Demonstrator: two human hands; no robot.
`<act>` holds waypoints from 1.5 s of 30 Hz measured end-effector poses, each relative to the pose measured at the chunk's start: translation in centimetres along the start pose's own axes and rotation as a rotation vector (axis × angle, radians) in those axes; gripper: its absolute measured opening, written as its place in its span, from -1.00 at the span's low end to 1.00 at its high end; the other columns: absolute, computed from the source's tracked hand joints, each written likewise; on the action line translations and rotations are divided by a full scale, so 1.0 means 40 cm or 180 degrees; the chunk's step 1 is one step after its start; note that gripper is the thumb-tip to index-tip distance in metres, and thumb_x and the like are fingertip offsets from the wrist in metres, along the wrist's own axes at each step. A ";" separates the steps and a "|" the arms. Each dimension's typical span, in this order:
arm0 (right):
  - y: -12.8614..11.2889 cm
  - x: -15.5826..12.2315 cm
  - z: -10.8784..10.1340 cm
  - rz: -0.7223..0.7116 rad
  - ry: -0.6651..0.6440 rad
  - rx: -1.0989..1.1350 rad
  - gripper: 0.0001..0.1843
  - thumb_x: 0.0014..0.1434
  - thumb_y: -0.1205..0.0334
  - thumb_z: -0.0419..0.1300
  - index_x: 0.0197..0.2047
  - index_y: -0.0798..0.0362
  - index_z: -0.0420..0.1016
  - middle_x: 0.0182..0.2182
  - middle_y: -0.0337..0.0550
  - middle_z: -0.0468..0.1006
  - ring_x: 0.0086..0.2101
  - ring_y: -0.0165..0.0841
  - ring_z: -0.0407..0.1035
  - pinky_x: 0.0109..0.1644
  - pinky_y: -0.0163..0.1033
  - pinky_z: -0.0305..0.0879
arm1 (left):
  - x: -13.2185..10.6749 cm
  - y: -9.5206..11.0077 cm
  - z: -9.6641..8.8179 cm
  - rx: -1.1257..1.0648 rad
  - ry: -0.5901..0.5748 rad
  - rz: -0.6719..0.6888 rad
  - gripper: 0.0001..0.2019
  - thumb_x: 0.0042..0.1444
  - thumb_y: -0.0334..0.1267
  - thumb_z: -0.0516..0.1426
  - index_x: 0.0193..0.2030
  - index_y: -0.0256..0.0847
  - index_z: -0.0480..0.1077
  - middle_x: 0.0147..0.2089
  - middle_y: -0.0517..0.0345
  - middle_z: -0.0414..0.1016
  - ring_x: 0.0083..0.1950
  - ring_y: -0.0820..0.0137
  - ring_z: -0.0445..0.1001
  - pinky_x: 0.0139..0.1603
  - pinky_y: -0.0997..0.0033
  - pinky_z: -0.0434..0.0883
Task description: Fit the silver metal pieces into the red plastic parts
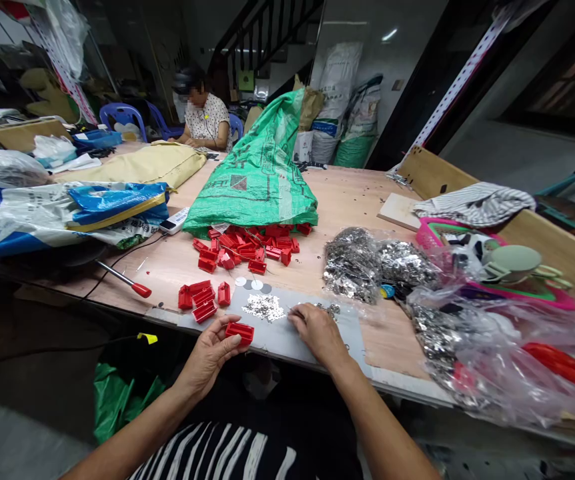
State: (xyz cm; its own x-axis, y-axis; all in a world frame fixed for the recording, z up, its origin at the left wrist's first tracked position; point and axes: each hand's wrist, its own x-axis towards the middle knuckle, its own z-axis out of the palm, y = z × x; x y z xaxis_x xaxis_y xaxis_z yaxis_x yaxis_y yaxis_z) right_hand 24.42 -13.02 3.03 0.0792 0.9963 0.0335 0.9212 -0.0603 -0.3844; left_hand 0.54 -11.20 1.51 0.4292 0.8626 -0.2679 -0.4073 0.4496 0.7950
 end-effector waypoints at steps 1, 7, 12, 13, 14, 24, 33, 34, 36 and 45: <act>0.000 -0.013 0.009 -0.0083 -0.0042 0.0041 -0.81 0.22 0.23 0.07 -0.27 0.03 0.50 -0.29 -0.15 0.57 -0.27 -0.31 0.44 -0.18 -0.27 0.27 | 0.000 -0.001 0.000 -0.0017 -0.0003 0.0002 -0.56 -0.05 -0.29 0.31 -0.02 -0.25 0.33 -0.19 0.06 0.54 -0.18 0.37 0.54 -0.11 0.33 0.48; 0.000 -0.067 0.035 0.0113 0.0086 -0.0100 -0.80 0.20 0.23 0.11 -0.11 0.00 0.46 -0.17 -0.13 0.56 -0.19 -0.26 0.45 -0.16 -0.22 0.30 | -0.001 -0.008 0.006 0.0050 -0.0053 -0.0012 -0.52 -0.13 -0.34 0.34 -0.03 -0.23 0.34 -0.20 0.10 0.55 -0.19 0.39 0.54 -0.10 0.35 0.47; -0.009 -0.069 0.037 0.0141 0.0174 -0.0268 -0.86 0.20 0.19 0.12 -0.19 -0.03 0.46 -0.22 -0.18 0.56 -0.23 -0.27 0.45 -0.25 -0.25 0.29 | 0.001 -0.019 0.008 0.0254 -0.0094 0.0163 -0.52 -0.17 -0.35 0.36 -0.06 -0.21 0.37 -0.19 0.14 0.56 -0.18 0.42 0.53 -0.08 0.42 0.44; -0.011 -0.068 0.039 0.0106 0.0193 -0.0295 -0.86 0.21 0.20 0.11 -0.20 -0.03 0.46 -0.22 -0.18 0.56 -0.24 -0.28 0.45 -0.26 -0.26 0.29 | 0.001 -0.020 0.008 0.0305 -0.0121 0.0210 -0.52 -0.17 -0.34 0.36 -0.06 -0.20 0.37 -0.18 0.14 0.57 -0.17 0.42 0.54 -0.08 0.44 0.44; -0.013 -0.067 0.042 0.0076 0.0218 -0.0319 -0.85 0.22 0.20 0.09 -0.20 -0.03 0.47 -0.23 -0.17 0.56 -0.24 -0.28 0.45 -0.26 -0.26 0.29 | 0.000 -0.020 0.008 0.0362 -0.0148 0.0256 -0.53 -0.16 -0.34 0.35 -0.06 -0.20 0.37 -0.18 0.14 0.57 -0.17 0.41 0.54 -0.08 0.44 0.44; -0.053 -0.074 0.014 0.0009 0.0326 0.0902 -0.82 0.25 0.11 0.04 -0.25 0.00 0.39 -0.41 -0.23 0.54 -0.44 -0.36 0.39 -0.36 -0.31 0.25 | -0.012 -0.022 0.001 0.1715 -0.0027 0.1184 -0.62 -0.08 -0.26 0.32 -0.08 -0.16 0.42 -0.12 0.08 0.55 -0.12 0.29 0.53 -0.02 0.32 0.45; -0.137 -0.097 0.007 -0.0284 0.0269 0.1500 -0.84 0.24 0.13 0.08 -0.28 0.00 0.42 -0.43 -0.23 0.52 -0.45 -0.38 0.36 -0.33 -0.32 0.27 | -0.014 -0.019 -0.004 0.2707 -0.0172 0.1821 -0.58 0.02 -0.24 0.25 0.06 -0.11 0.39 -0.06 0.03 0.54 -0.09 0.25 0.53 0.00 0.25 0.46; -0.140 -0.098 0.010 -0.0309 0.0280 0.1510 -0.85 0.24 0.14 0.08 -0.28 -0.01 0.42 -0.41 -0.22 0.53 -0.42 -0.36 0.38 -0.31 -0.31 0.28 | -0.013 -0.019 -0.004 0.2748 -0.0189 0.1845 -0.57 0.03 -0.25 0.24 0.08 -0.11 0.38 -0.06 0.03 0.54 -0.08 0.25 0.53 0.01 0.26 0.45; -0.145 -0.098 0.014 -0.0358 0.0293 0.1524 -0.86 0.25 0.16 0.07 -0.27 -0.01 0.42 -0.38 -0.20 0.54 -0.38 -0.34 0.40 -0.28 -0.31 0.29 | -0.012 -0.017 -0.003 0.2825 -0.0194 0.1911 -0.56 0.05 -0.27 0.23 0.11 -0.12 0.36 -0.05 0.03 0.54 -0.06 0.25 0.52 0.02 0.26 0.45; -0.155 -0.107 0.014 -0.0422 0.0420 0.1481 -0.87 0.25 0.22 0.07 -0.29 -0.01 0.42 -0.39 -0.19 0.53 -0.39 -0.35 0.40 -0.29 -0.30 0.29 | -0.013 -0.005 0.006 0.2334 -0.0199 0.1420 -0.53 0.05 -0.21 0.24 0.13 -0.12 0.36 -0.11 0.06 0.54 -0.11 0.28 0.51 0.02 0.25 0.41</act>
State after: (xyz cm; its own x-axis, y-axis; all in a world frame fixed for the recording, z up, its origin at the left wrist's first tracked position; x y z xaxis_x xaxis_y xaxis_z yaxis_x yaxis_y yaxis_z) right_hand 18.15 -16.86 4.78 0.0481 0.9755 0.2149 0.6613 0.1301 -0.7387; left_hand 0.59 -11.80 1.64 0.4053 0.8989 0.1667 0.0659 -0.2105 0.9754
